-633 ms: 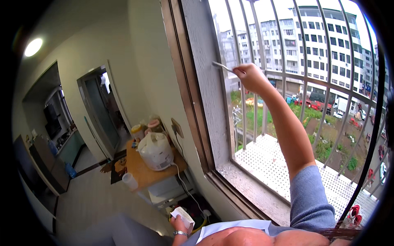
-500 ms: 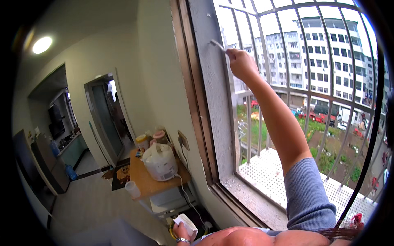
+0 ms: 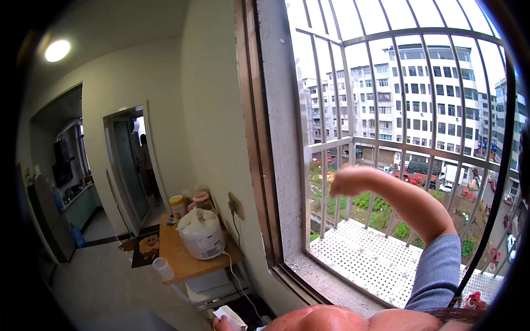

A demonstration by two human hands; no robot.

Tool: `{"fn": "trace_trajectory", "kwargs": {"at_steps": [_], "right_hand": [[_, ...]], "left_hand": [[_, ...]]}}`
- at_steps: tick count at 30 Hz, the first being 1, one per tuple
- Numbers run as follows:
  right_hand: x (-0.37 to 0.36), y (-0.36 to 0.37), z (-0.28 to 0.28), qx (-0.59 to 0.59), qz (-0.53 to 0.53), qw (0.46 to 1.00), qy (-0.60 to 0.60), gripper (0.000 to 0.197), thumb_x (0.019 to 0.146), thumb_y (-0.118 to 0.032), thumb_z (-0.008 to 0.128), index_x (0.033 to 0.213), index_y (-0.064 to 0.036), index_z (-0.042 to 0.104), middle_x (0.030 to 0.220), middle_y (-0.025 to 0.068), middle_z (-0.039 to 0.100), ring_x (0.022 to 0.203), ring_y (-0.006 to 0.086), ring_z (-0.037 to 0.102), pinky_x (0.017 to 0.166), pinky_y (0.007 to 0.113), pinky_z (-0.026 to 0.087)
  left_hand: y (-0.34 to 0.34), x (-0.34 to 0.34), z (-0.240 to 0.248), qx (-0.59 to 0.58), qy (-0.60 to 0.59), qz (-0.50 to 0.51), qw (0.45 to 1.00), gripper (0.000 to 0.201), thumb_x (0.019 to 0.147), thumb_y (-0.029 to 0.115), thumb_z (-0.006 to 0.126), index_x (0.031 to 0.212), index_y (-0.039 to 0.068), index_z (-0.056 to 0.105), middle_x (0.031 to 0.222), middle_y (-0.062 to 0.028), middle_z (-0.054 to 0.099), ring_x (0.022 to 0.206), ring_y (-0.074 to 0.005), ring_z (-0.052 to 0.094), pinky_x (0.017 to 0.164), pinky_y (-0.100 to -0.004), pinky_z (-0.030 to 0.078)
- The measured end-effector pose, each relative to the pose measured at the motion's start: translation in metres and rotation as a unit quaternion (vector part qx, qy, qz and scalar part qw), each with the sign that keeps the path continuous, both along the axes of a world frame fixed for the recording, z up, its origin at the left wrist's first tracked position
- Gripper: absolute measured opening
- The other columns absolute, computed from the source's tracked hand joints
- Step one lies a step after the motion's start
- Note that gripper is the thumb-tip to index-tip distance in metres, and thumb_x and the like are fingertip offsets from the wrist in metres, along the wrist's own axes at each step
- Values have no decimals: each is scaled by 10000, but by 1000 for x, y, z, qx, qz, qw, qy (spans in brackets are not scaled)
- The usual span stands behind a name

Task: The person scrapes debris from a perforated metal balcony ledge and the adjacent window frame using a small metal tool, then wipes the scraped areas with a white cloth. The person also scrapes the vertical window frame and the metal security bars.

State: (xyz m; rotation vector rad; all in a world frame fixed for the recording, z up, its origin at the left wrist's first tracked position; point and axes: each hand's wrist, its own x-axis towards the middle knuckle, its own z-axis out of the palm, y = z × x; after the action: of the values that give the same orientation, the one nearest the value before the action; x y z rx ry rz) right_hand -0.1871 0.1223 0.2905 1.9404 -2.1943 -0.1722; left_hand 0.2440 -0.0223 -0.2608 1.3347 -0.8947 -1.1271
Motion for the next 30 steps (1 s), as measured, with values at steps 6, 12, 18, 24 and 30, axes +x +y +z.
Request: {"fn": "trace_trajectory", "kwargs": {"at_steps": [6, 12, 18, 24, 30], "right_hand": [[-77, -21, 163, -574, 2, 813, -94, 275, 1020, -206, 524, 1236, -137, 679, 1120, 97, 723, 571, 123, 588, 580, 306, 538], [-80, -72, 224, -558, -72, 826, -42, 293, 966, -163, 488, 1134, -224, 720, 1082, 99, 712, 963, 266, 687, 830, 394, 531], [-89, -82, 127, -330, -177, 921, -105, 319, 990, -159, 489, 1227, -234, 689, 1133, 91, 709, 972, 254, 691, 885, 402, 538], [-64, -31, 67, -177, -112, 962, -175, 330, 1023, -268, 506, 1230, -64, 662, 1146, 87, 713, 913, 175, 682, 922, 348, 550], [-109, -65, 157, -523, 27, 841, -137, 309, 957, -114, 524, 1214, -133, 695, 927, 112, 735, 648, 205, 663, 614, 380, 544]], "left_hand": [[-22, -31, 27, -12, 18, -27, 999, 328, 881, 173, 571, 1149, -10, 618, 1067, -137, 665, 884, -267, 633, 701, -422, 540], [-20, -39, 36, 9, 51, -21, 998, 338, 885, 185, 578, 1170, 6, 610, 1089, -134, 657, 901, -275, 628, 690, -432, 544], [-16, -30, 30, 31, 71, -15, 997, 349, 889, 197, 586, 1191, 23, 603, 1111, -131, 649, 918, -282, 623, 679, -442, 549], [-26, -26, 30, 34, 70, -25, 997, 361, 893, 209, 593, 1212, 39, 595, 1134, -128, 641, 935, -290, 619, 668, -451, 553], [-36, -58, 44, 26, 84, -62, 994, 374, 897, 220, 600, 1233, 56, 587, 1156, -126, 633, 952, -298, 614, 657, -461, 557]]}}
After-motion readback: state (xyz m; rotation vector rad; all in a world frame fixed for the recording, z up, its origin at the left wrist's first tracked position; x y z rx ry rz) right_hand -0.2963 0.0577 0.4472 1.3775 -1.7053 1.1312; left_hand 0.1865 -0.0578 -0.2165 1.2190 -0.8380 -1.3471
